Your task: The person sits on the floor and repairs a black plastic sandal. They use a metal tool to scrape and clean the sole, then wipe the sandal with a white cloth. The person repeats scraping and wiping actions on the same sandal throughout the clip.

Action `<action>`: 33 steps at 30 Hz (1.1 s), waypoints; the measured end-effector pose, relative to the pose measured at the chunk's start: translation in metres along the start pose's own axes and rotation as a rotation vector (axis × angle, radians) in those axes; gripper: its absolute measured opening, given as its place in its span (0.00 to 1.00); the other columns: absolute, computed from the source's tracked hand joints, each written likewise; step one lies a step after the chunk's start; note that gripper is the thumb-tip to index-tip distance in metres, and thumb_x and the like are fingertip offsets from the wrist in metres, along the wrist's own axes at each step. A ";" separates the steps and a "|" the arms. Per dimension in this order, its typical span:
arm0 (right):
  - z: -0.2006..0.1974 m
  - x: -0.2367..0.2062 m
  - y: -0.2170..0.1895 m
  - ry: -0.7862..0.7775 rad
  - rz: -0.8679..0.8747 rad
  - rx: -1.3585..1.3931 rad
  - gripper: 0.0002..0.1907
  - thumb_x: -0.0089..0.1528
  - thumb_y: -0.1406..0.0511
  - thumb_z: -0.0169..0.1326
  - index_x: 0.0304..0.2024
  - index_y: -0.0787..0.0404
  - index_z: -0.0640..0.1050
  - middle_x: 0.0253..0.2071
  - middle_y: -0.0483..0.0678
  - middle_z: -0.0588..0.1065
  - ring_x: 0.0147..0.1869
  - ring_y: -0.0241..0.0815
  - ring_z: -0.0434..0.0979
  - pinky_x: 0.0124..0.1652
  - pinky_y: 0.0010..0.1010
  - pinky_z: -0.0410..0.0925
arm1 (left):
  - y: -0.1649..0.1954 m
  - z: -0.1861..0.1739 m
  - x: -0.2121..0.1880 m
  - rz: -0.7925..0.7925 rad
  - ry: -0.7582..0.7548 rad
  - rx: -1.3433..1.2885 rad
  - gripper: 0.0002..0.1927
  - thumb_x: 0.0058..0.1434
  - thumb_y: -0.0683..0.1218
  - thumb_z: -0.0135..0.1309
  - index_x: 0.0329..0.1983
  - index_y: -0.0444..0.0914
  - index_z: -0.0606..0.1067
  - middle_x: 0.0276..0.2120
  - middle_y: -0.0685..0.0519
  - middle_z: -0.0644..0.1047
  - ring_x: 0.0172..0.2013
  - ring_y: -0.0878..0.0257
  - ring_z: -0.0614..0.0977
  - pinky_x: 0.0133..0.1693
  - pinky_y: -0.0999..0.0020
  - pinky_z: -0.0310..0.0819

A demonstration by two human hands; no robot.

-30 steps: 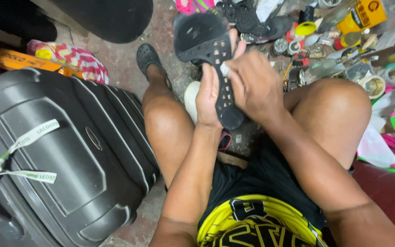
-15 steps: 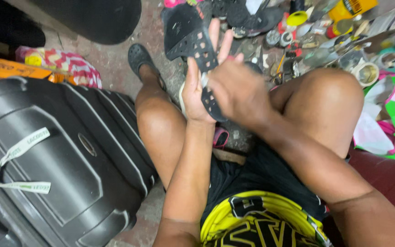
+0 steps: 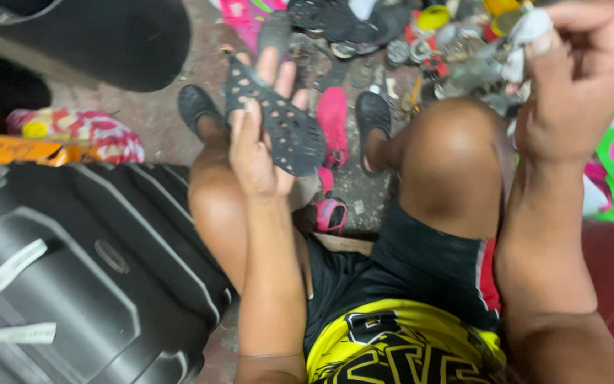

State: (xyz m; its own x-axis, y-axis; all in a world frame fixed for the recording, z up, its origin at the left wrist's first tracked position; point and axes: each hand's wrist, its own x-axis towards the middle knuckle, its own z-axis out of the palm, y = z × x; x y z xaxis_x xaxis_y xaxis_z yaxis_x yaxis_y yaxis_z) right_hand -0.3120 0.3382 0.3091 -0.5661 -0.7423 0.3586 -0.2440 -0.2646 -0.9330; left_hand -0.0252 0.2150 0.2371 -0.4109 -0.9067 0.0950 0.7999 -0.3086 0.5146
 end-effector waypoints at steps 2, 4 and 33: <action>-0.047 0.006 0.040 0.061 0.042 -0.100 0.04 0.78 0.73 0.57 0.48 0.67 0.75 0.38 0.45 0.74 0.32 0.30 0.66 0.34 0.21 0.63 | -0.007 -0.004 0.000 -0.005 0.069 0.086 0.33 0.77 0.46 0.46 0.81 0.40 0.49 0.78 0.39 0.57 0.75 0.45 0.64 0.71 0.49 0.66; -0.082 -0.002 0.095 0.071 0.096 -0.241 0.02 0.77 0.72 0.58 0.50 0.66 0.76 0.40 0.42 0.73 0.34 0.28 0.68 0.36 0.21 0.64 | -0.016 -0.004 0.002 -0.003 0.131 0.175 0.33 0.75 0.44 0.49 0.80 0.37 0.51 0.73 0.37 0.63 0.70 0.45 0.70 0.67 0.51 0.71; -0.110 -0.212 0.317 -0.265 0.954 -0.430 0.12 0.61 0.61 0.64 0.40 0.62 0.81 0.32 0.50 0.80 0.32 0.37 0.78 0.34 0.33 0.71 | -0.073 -0.011 0.030 0.060 0.383 0.581 0.24 0.67 0.41 0.58 0.65 0.34 0.69 0.52 0.47 0.77 0.50 0.58 0.81 0.55 0.59 0.80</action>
State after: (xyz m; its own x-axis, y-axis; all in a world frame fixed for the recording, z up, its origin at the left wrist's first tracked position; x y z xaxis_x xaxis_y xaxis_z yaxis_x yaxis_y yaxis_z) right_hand -0.3559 0.4792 -0.0597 -0.4930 -0.6514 -0.5768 -0.0780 0.6934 -0.7164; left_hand -0.0905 0.2072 0.1928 -0.1050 -0.9879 -0.1144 0.4091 -0.1478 0.9004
